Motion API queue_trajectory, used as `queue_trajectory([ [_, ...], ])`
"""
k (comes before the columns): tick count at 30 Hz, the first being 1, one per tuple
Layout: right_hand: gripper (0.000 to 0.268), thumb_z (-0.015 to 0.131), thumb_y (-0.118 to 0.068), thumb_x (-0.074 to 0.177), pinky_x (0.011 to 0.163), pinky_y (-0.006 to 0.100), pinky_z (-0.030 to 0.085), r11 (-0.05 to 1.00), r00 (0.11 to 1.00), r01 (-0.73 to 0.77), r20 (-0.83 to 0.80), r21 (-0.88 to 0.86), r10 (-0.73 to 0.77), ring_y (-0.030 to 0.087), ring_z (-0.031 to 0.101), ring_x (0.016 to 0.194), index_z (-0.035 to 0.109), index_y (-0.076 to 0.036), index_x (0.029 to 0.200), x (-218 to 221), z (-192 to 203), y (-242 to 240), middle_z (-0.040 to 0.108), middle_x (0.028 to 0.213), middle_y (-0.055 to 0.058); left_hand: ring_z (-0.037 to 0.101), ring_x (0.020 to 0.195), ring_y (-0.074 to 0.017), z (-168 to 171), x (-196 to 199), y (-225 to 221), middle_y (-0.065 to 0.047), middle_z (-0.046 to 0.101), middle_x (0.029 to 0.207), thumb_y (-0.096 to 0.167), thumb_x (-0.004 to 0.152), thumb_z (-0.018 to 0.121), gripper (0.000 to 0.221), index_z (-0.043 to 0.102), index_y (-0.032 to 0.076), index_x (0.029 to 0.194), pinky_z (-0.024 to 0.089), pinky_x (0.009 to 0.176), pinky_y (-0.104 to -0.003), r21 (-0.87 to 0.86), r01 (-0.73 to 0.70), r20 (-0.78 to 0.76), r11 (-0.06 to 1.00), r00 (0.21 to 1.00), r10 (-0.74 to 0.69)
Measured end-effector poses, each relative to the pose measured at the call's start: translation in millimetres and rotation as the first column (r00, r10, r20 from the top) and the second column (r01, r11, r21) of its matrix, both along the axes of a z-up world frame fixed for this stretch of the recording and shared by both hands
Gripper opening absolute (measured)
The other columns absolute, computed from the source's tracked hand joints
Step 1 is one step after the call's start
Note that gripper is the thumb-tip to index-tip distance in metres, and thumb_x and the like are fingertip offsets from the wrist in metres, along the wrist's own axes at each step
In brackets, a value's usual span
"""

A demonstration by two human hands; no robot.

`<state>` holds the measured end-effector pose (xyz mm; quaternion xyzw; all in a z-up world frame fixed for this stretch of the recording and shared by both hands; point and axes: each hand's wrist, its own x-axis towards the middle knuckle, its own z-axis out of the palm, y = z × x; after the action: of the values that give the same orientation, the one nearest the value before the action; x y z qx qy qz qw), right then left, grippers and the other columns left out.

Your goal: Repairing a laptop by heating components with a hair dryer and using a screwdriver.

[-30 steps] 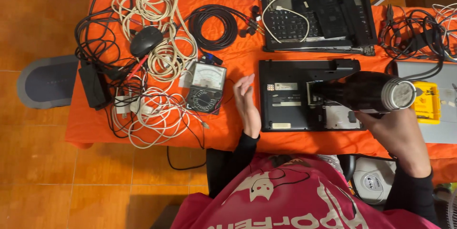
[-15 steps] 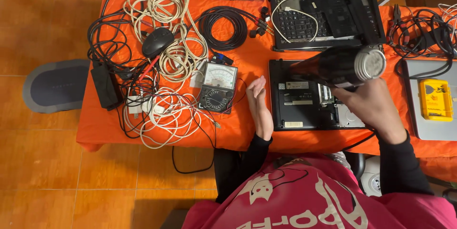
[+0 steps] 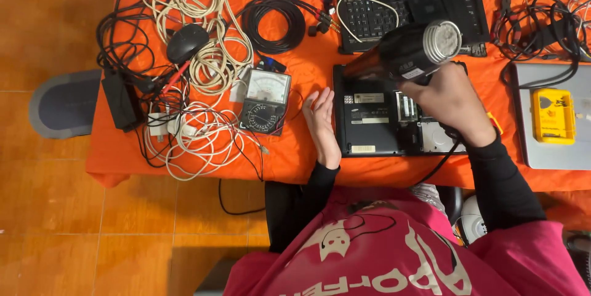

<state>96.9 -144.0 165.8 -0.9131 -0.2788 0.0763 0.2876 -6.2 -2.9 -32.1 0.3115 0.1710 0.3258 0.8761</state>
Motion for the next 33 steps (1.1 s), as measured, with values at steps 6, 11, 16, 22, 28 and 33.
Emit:
queue_trajectory([
  [6,0.023,0.081,-0.014,0.086,0.055,0.04,0.05,0.991,1.0,-0.005,0.0,-0.131,0.005,0.028,0.068,0.054,0.073,0.004,0.097,-4,-10,-6,0.066,0.068,0.024,0.043,0.147,-0.0342,-12,0,3,-0.03,0.043,0.156,0.026,0.105,0.038,0.046,0.035,0.003,0.145,0.028,0.125,-0.043,0.006,0.035,0.017,0.999,0.999,-0.035],
  [11,0.03,0.078,-0.009,0.078,0.064,0.038,0.054,0.978,0.978,-0.208,0.005,0.018,0.208,0.031,0.073,0.071,0.073,-0.003,0.106,-37,9,-13,0.074,0.086,0.019,0.043,0.146,-0.0353,-8,0,19,-0.028,0.042,0.156,0.032,0.107,0.034,0.05,0.035,0.002,0.146,0.028,0.125,-0.044,-0.177,0.088,0.089,0.98,0.993,-0.074],
  [16,0.036,0.08,-0.007,0.073,0.069,0.039,0.056,0.948,0.948,-0.317,0.02,0.027,0.317,0.038,0.071,0.082,0.075,-0.007,0.108,-54,-3,-38,0.076,0.098,0.018,0.043,0.145,-0.0377,-9,-2,25,-0.03,0.044,0.154,0.036,0.108,0.029,0.055,0.034,0.001,0.149,0.029,0.124,-0.046,-0.256,0.152,0.127,0.955,0.984,-0.123],
  [22,0.031,0.081,-0.006,0.07,0.068,0.039,0.057,0.976,0.976,-0.208,-0.087,-0.068,0.202,0.04,0.069,0.08,0.072,-0.002,0.1,-65,-19,-68,0.072,0.089,0.02,0.044,0.145,-0.0361,-7,-2,24,-0.027,0.046,0.152,0.04,0.109,0.025,0.057,0.037,0.001,0.148,0.031,0.124,-0.044,-0.205,0.161,0.084,0.965,0.986,-0.147],
  [28,0.029,0.082,-0.006,0.063,0.062,0.036,0.056,0.974,0.958,-0.225,-0.189,-0.032,0.216,0.036,0.07,0.072,0.07,-0.002,0.089,-81,-27,-95,0.073,0.08,0.017,0.049,0.142,-0.0367,-9,-3,24,-0.027,0.054,0.147,0.036,0.11,0.03,0.052,0.044,0.0,0.144,0.034,0.122,-0.045,-0.16,0.132,0.019,0.978,0.991,-0.131],
  [33,0.036,0.082,-0.003,0.062,0.065,0.037,0.055,0.998,0.983,-0.04,-0.179,-0.042,0.031,0.032,0.068,0.07,0.069,0.0,0.096,-87,-21,-112,0.072,0.084,0.014,0.05,0.141,-0.0339,-7,-3,24,-0.024,0.054,0.147,0.033,0.108,0.039,0.046,0.046,0.003,0.143,0.033,0.123,-0.044,-0.244,0.14,0.088,0.96,0.989,-0.122],
])
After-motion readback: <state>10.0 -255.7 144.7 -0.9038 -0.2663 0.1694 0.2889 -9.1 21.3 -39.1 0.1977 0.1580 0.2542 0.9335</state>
